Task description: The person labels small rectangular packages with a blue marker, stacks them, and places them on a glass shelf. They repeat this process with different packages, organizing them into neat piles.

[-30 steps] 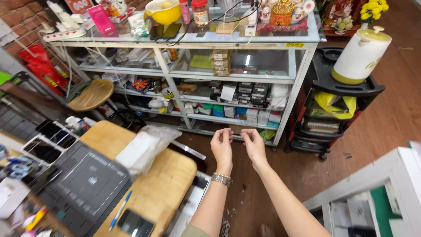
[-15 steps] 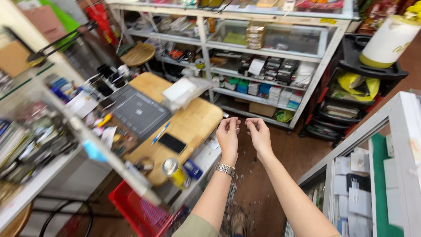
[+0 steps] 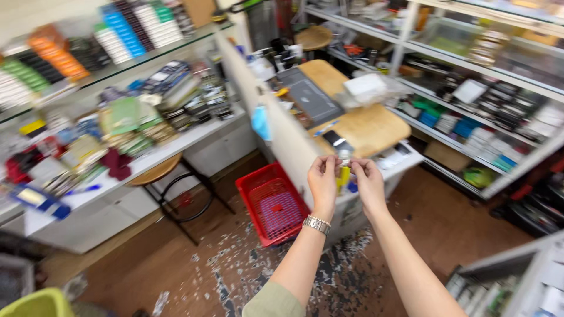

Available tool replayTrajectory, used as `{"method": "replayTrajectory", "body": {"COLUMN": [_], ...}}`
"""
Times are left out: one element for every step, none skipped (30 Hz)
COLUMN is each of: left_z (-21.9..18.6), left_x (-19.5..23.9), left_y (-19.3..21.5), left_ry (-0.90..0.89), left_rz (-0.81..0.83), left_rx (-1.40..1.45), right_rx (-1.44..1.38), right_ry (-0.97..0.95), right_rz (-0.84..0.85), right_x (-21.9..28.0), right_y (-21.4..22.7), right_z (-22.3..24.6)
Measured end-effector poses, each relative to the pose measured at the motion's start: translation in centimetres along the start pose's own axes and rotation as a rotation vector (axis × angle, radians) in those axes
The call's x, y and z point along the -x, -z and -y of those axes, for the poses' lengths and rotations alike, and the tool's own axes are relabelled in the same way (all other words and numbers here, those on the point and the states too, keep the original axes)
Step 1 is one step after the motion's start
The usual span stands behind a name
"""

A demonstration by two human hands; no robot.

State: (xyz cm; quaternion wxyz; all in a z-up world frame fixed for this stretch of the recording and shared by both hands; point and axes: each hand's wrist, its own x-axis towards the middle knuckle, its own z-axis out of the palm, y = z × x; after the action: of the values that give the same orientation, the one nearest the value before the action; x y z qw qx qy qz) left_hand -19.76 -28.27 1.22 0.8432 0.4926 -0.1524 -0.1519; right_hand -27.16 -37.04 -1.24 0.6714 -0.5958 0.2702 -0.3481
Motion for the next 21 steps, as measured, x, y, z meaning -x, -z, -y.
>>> {"method": "replayTrajectory", "body": {"left_z": [-1.2,-2.6,-4.0,-5.4,-6.7,-8.0,-9.4,-10.8,-12.1,-13.3,-14.4,-15.7,-16.9,-17.8,-18.6,-19.4,-20.3,-20.9,-21.3,-21.8,-22.2], "left_x": [0.0,0.1,-0.2,-0.4,-0.7,-0.9,-1.2,-1.3,-1.4,-1.7,-2.0,-2.4,-2.6,-2.8,-3.2,-3.5,-3.7,-4.1,-4.5,-4.8,-5.1], "left_y": [2.0,4.0,6.0,8.1,10.2,12.6,15.0,17.3,19.7,22.1,24.5,26.7,28.9,31.0,33.1,35.0,37.0,38.8,40.3,41.8,43.3], "left_ry": [-0.002,-0.006,-0.008,-0.019,-0.030,-0.035,-0.048,-0.063,-0.078,-0.082,-0.085,-0.091,-0.096,-0.102,-0.107,-0.113,-0.119,-0.127,-0.126,-0.125,-0.124], "left_rz": [-0.038,-0.073,-0.108,-0.133,-0.158,-0.181,-0.210,-0.235,-0.260,-0.287,-0.314,-0.338,-0.362,-0.383,-0.404,-0.438,-0.473,-0.509,-0.532,-0.557,-0.581], "left_rx": [-0.036,-0.067,-0.098,-0.099,-0.100,-0.102,-0.111,-0.122,-0.132,-0.154,-0.176,-0.198,-0.198,-0.193,-0.188,-0.195,-0.201,-0.207,-0.196,-0.189,-0.182], "right_rx": [-0.003,-0.005,-0.002,0.001,0.004,-0.001,-0.007,-0.015,-0.021,-0.026,-0.030,-0.022,-0.014,-0.002,-0.013,-0.016,-0.020,-0.028,-0.035,-0.045,-0.036], "right_ry": [-0.003,-0.001,-0.008,-0.024,-0.040,-0.051,-0.062,-0.072,-0.080,-0.093,-0.105,-0.111,-0.116,-0.118,-0.119,-0.123,-0.127,-0.140,-0.154,-0.171,-0.189], "right_rz": [0.040,0.078,0.101,0.126,0.151,0.176,0.200,0.222,0.252,0.280,0.307,0.326,0.346,0.362,0.389,0.417,0.444,0.470,0.495,0.520,0.542], "right_x": [0.6,1.0,1.3,2.1,2.8,3.5,4.3,5.1,5.8,6.5,7.1,7.6,8.2,8.6,9.0,9.5,10.0,10.4,10.7,11.0,11.1], "right_y": [-1.9,-4.1,-6.4,-8.7,-11.2,-13.9,-16.7,-19.4,-22.0,-24.7,-27.4,-30.0,-32.4,-34.7,-37.1,-39.1,-41.0,-42.9,-44.7,-46.5,-48.2], "right_z": [-0.2,-0.1,0.0,-0.3,-0.5,-0.9,-1.2,-1.4,-1.7,-2.1,-2.5,-2.7,-2.9,-3.3,-3.7,-4.0,-4.3,-4.7,-5.1,-5.5,-5.8]}}
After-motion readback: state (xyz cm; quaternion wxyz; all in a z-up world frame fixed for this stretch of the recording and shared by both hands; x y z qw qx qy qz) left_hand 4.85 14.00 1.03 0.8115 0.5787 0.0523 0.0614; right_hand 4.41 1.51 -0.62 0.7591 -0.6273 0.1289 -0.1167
